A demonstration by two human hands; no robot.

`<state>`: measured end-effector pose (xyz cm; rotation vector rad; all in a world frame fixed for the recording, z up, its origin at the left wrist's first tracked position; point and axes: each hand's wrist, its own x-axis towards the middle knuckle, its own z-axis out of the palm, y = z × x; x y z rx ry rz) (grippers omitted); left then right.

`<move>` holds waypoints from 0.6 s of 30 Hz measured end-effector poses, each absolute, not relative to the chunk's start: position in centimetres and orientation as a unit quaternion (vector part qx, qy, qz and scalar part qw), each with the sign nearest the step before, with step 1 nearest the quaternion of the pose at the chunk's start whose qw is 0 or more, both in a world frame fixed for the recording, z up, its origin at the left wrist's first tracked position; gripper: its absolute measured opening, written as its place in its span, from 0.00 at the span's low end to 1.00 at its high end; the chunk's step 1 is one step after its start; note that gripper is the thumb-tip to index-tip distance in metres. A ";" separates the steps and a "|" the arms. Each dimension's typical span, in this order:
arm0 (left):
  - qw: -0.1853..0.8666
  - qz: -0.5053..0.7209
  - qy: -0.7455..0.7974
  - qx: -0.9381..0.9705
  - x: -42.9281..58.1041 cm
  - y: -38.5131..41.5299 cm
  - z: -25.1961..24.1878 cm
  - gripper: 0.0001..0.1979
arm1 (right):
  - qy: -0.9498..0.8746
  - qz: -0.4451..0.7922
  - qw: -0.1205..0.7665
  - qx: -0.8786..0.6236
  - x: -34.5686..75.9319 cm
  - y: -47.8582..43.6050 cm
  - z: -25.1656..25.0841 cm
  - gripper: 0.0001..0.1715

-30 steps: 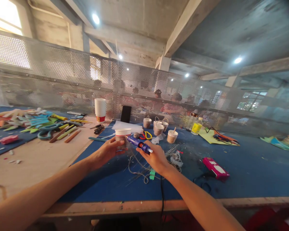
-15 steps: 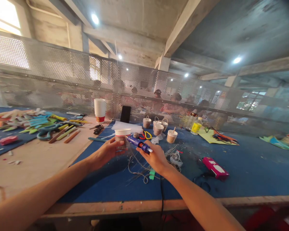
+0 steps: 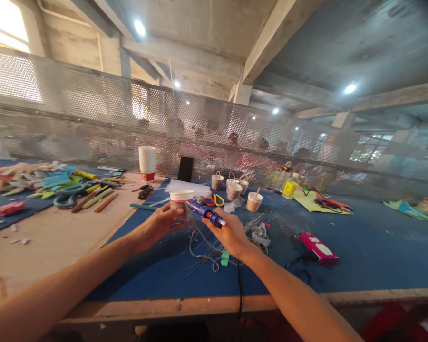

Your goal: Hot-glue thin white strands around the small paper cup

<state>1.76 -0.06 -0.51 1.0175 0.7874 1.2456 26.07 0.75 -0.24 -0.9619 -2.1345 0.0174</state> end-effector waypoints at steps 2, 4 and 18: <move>0.624 0.547 0.342 0.442 1.8 -0.1 -0.5 0.17 | -0.840 0.006 0.389 -0.377 26.1 0.8 -0.2 0.14; 0.623 0.550 0.342 0.439 1.8 0.0 -0.5 0.16 | -0.842 0.006 0.387 -0.376 26.1 0.8 -0.3 0.15; 0.629 0.545 0.344 0.435 1.7 0.0 -0.5 0.14 | -0.841 -0.001 0.389 -0.376 26.1 0.7 0.1 0.14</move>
